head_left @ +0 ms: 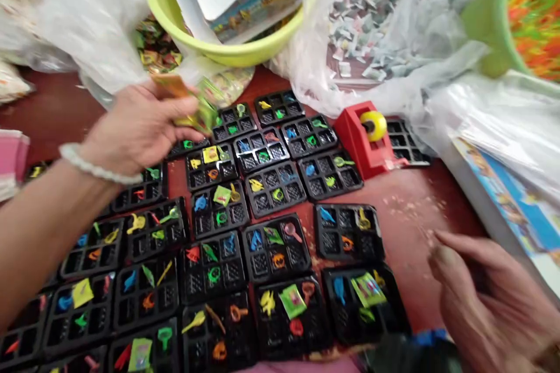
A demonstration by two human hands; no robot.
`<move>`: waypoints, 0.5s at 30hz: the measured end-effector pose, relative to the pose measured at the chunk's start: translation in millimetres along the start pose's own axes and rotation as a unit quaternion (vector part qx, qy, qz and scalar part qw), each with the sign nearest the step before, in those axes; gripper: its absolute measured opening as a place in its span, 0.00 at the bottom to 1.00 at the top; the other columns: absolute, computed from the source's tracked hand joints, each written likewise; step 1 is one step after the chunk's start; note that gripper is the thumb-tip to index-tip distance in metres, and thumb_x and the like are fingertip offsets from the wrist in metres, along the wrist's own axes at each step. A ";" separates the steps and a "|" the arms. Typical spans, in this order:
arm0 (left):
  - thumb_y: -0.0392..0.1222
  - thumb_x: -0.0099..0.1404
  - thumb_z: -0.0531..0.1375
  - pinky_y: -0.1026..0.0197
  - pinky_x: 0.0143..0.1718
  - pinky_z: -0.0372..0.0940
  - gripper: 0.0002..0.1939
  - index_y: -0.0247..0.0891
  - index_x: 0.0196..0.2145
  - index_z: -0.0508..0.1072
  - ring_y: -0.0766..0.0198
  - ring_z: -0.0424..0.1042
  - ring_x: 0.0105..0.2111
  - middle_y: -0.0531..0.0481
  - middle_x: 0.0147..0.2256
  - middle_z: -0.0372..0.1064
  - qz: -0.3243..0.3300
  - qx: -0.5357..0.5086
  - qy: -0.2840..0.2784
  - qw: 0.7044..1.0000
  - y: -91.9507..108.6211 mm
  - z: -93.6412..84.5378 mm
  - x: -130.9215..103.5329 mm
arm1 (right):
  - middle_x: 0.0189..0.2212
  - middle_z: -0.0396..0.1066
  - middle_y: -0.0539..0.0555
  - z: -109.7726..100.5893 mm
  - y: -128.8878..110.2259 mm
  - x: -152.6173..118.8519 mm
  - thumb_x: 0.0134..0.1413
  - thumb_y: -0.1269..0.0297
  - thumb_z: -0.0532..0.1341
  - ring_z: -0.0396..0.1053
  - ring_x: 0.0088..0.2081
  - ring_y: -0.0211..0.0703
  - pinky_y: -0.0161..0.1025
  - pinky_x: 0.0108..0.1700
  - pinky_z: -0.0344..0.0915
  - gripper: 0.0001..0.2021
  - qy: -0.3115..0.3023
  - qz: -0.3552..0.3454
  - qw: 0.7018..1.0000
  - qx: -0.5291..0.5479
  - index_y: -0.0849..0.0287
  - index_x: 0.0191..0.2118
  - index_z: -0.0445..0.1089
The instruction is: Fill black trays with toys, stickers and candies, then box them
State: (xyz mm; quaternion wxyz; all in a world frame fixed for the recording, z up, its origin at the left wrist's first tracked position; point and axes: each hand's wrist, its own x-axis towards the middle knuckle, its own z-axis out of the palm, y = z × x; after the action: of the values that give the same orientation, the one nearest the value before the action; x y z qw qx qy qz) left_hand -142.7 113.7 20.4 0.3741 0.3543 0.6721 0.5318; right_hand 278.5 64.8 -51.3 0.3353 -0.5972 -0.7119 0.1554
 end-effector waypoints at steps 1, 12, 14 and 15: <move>0.32 0.54 0.71 0.62 0.22 0.72 0.10 0.35 0.34 0.76 0.64 0.75 0.28 0.47 0.36 0.78 -0.012 -0.020 -0.054 0.998 -3.6 19.3 -25.6 | 0.36 0.75 0.59 1.9 -9.0 2.0 0.66 0.58 0.64 0.74 0.34 0.51 0.51 0.38 0.73 0.06 0.001 -0.023 0.998 0.057 0.48 0.46 0.75; 0.35 0.57 0.70 0.67 0.21 0.68 0.06 0.35 0.32 0.77 0.65 0.72 0.25 0.52 0.28 0.72 0.039 -0.024 -0.198 0.979 -14.9 106.9 -113.9 | 0.27 0.70 0.49 46.0 -70.4 59.4 0.59 0.46 0.67 0.66 0.27 0.38 0.35 0.28 0.64 0.17 -0.200 -0.046 0.920 0.333 0.56 0.33 0.73; 0.34 0.55 0.71 0.67 0.21 0.69 0.07 0.35 0.33 0.77 0.66 0.71 0.24 0.52 0.28 0.72 0.024 -0.028 -0.188 0.982 -18.4 102.6 -112.0 | 0.26 0.70 0.49 40.9 -59.7 61.9 0.59 0.46 0.67 0.66 0.27 0.38 0.35 0.28 0.63 0.17 -0.179 -0.034 0.932 0.314 0.56 0.35 0.73; 0.34 0.55 0.71 0.67 0.21 0.69 0.08 0.35 0.33 0.77 0.66 0.71 0.24 0.52 0.29 0.72 0.007 -0.038 -0.180 0.983 -20.6 99.6 -111.1 | 0.26 0.71 0.49 38.1 -53.0 62.2 0.60 0.47 0.67 0.66 0.27 0.38 0.35 0.28 0.63 0.16 -0.174 -0.031 0.938 0.297 0.56 0.35 0.73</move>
State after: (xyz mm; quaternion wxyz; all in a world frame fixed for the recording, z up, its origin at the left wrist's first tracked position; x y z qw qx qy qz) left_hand -4.6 57.6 -1.2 0.4986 0.4347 0.5703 0.4870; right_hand 209.9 118.4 -27.9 0.3727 -0.4117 -0.6987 0.4509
